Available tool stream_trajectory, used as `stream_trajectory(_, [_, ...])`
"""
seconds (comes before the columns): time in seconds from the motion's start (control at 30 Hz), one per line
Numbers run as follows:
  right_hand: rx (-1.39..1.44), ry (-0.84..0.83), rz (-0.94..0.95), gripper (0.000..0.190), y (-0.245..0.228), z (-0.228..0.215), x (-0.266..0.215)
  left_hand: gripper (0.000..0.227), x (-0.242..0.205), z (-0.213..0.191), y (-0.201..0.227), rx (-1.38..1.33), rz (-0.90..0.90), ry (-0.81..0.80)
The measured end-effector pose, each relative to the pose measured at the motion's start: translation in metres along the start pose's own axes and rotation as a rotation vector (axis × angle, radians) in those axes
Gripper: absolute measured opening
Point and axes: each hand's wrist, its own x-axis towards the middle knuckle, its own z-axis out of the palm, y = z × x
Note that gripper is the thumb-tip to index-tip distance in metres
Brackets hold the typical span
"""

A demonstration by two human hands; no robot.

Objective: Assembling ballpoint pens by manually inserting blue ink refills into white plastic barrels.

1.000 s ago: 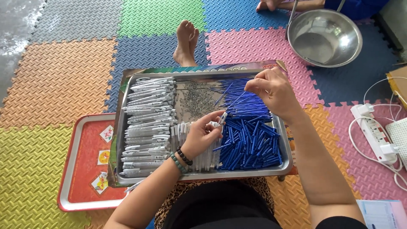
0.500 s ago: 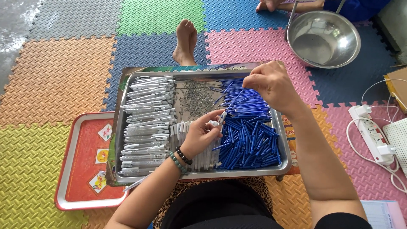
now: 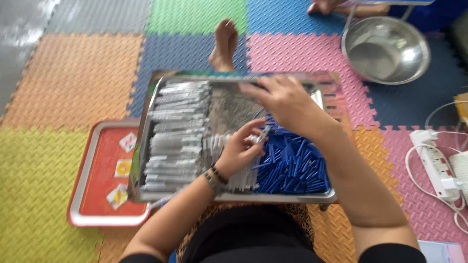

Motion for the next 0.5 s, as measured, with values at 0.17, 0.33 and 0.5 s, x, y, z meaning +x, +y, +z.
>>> stream_trajectory(0.17, [0.106,0.106,-0.306,0.025,-0.142,0.045,0.078,0.07,0.001,0.002,-0.043,0.041,-0.049,0.026])
stream_trajectory(0.33, [0.489,-0.086,-0.45,0.031,-0.264,0.108,0.061,0.076,-0.013,0.023,0.012,0.248,0.06,-0.012])
stream_trajectory(0.5, [0.49,0.035,-0.468,0.034,-0.287,0.133,0.055,0.071,-0.016,0.026,0.026,0.359,0.125,-0.095])
